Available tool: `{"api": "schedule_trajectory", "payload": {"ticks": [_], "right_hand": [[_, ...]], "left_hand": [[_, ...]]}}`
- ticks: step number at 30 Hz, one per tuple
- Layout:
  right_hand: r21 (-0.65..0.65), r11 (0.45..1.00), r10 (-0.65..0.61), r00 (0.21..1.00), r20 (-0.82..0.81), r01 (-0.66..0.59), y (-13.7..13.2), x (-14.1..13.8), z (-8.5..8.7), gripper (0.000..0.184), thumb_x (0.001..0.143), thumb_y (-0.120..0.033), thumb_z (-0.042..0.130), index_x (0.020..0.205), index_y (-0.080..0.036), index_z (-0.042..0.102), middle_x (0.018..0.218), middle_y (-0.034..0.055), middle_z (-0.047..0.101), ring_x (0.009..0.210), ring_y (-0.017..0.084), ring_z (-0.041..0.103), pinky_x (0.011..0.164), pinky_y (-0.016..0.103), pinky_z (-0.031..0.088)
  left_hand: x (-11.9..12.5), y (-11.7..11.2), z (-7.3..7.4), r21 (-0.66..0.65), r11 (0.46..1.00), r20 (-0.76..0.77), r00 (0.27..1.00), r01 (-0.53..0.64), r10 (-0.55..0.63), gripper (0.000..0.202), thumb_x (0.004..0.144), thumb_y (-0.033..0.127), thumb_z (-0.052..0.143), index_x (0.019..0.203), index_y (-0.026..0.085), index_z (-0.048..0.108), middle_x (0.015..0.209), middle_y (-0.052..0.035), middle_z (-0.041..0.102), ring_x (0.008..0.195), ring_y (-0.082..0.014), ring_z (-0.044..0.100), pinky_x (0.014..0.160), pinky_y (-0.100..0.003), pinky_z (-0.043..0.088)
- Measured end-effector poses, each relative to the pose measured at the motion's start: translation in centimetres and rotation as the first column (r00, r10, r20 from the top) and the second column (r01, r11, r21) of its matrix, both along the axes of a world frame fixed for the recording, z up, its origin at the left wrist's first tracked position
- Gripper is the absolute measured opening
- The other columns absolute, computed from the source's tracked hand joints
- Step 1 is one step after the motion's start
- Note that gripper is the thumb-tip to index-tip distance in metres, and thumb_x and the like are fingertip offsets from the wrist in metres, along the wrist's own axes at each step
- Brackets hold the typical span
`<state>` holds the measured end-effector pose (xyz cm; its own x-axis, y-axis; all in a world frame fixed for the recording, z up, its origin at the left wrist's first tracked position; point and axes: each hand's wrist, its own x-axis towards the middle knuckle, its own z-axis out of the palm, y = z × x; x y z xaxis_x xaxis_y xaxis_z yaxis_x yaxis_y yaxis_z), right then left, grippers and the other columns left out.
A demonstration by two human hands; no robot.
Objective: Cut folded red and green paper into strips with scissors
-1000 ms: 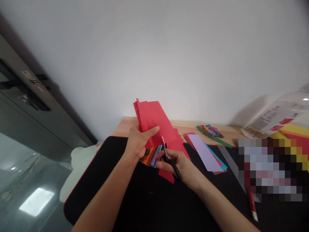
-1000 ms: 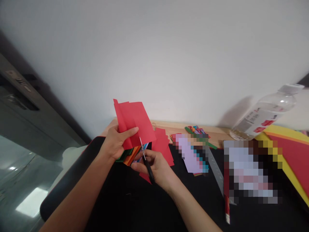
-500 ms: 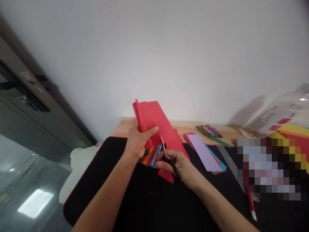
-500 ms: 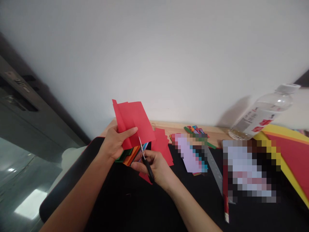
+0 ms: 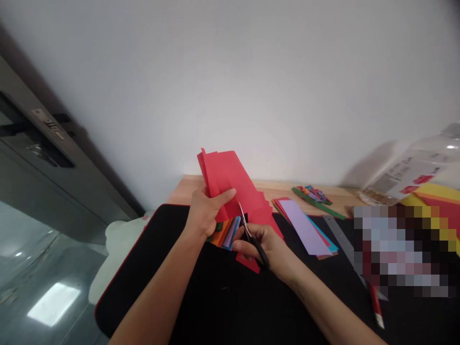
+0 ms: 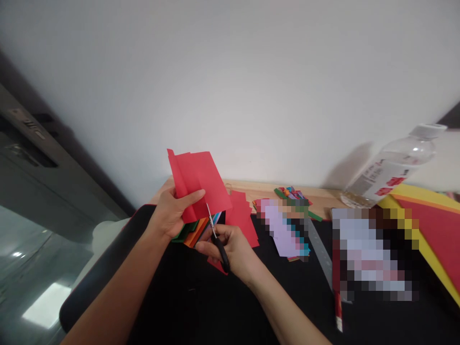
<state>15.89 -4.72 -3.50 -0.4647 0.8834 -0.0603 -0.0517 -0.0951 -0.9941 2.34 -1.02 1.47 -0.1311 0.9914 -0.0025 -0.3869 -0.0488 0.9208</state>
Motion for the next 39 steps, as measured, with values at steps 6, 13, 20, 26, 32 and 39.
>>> {"api": "schedule_trajectory", "payload": {"ticks": [6, 13, 20, 26, 32, 39], "right_hand": [[0.007, 1.000, 0.010, 1.000, 0.012, -0.010, 0.03, 0.17, -0.30, 0.038, 0.061, -0.051, 0.075, 0.068, -0.016, 0.061, 0.046, -0.0051, 0.049, 0.040, 0.007, 0.041, 0.039, 0.019, 0.029], [-0.023, 1.000, 0.001, 1.000, -0.007, -0.001, -0.07, -0.04, -0.24, 0.039, 0.062, -0.050, 0.075, 0.066, -0.015, 0.058, 0.043, -0.0063, 0.047, 0.037, 0.006, 0.041, 0.038, 0.018, 0.029], [-0.064, 0.998, -0.009, 1.000, 0.020, 0.010, -0.11, -0.07, -0.18, 0.038, 0.061, -0.049, 0.076, 0.067, -0.015, 0.058, 0.041, -0.0060, 0.049, 0.035, 0.006, 0.041, 0.037, 0.018, 0.029], [-0.037, 0.999, -0.003, 1.000, 0.020, 0.004, 0.12, 0.06, -0.62, 0.040, 0.062, -0.049, 0.075, 0.075, -0.015, 0.061, 0.047, -0.0047, 0.052, 0.042, 0.008, 0.046, 0.042, 0.020, 0.033], [-0.024, 0.999, -0.027, 0.997, -0.066, 0.026, 0.19, 0.00, -0.45, 0.046, 0.060, -0.048, 0.077, 0.087, -0.014, 0.062, 0.063, -0.0029, 0.055, 0.057, 0.009, 0.046, 0.054, 0.022, 0.036], [-0.034, 0.999, -0.018, 0.996, -0.091, 0.015, 0.16, 0.12, -0.22, 0.046, 0.058, -0.046, 0.079, 0.086, -0.014, 0.062, 0.065, -0.0028, 0.055, 0.059, 0.010, 0.045, 0.057, 0.023, 0.035]], "left_hand": [[0.07, -0.01, -0.01, -0.003, 1.000, 0.008, 1.000, 0.009, -0.009, 0.029, 0.054, 0.018, 0.080, 0.079, 0.011, 0.067, 0.078, -0.0071, 0.071, 0.068, -0.0196, 0.067, 0.069, -0.035, 0.056], [0.08, 0.01, 0.07, 0.026, 0.999, 0.023, 1.000, 0.020, -0.020, 0.027, 0.055, 0.017, 0.080, 0.078, 0.011, 0.067, 0.076, -0.0061, 0.071, 0.067, -0.0185, 0.066, 0.068, -0.034, 0.056], [-0.02, 0.16, -0.08, -0.001, 1.000, -0.004, 1.000, 0.018, -0.018, 0.028, 0.057, 0.018, 0.079, 0.081, 0.011, 0.067, 0.078, -0.0071, 0.071, 0.069, -0.0192, 0.066, 0.070, -0.034, 0.055], [0.06, 0.27, -0.07, -0.021, 1.000, -0.031, 0.999, -0.006, 0.005, 0.029, 0.058, 0.020, 0.078, 0.082, 0.010, 0.066, 0.078, -0.0080, 0.071, 0.068, -0.0191, 0.066, 0.068, -0.033, 0.054], [0.30, -0.07, 0.11, -0.073, 0.995, -0.091, 0.993, 0.064, -0.070, 0.025, 0.058, 0.019, 0.077, 0.078, 0.009, 0.066, 0.073, -0.0065, 0.069, 0.063, -0.0171, 0.064, 0.061, -0.030, 0.054], [0.29, -0.30, 0.12, -0.072, 0.993, -0.133, 0.985, 0.096, -0.105, 0.022, 0.061, 0.021, 0.076, 0.077, 0.010, 0.065, 0.072, -0.0066, 0.069, 0.062, -0.0168, 0.063, 0.060, -0.031, 0.053]]}}
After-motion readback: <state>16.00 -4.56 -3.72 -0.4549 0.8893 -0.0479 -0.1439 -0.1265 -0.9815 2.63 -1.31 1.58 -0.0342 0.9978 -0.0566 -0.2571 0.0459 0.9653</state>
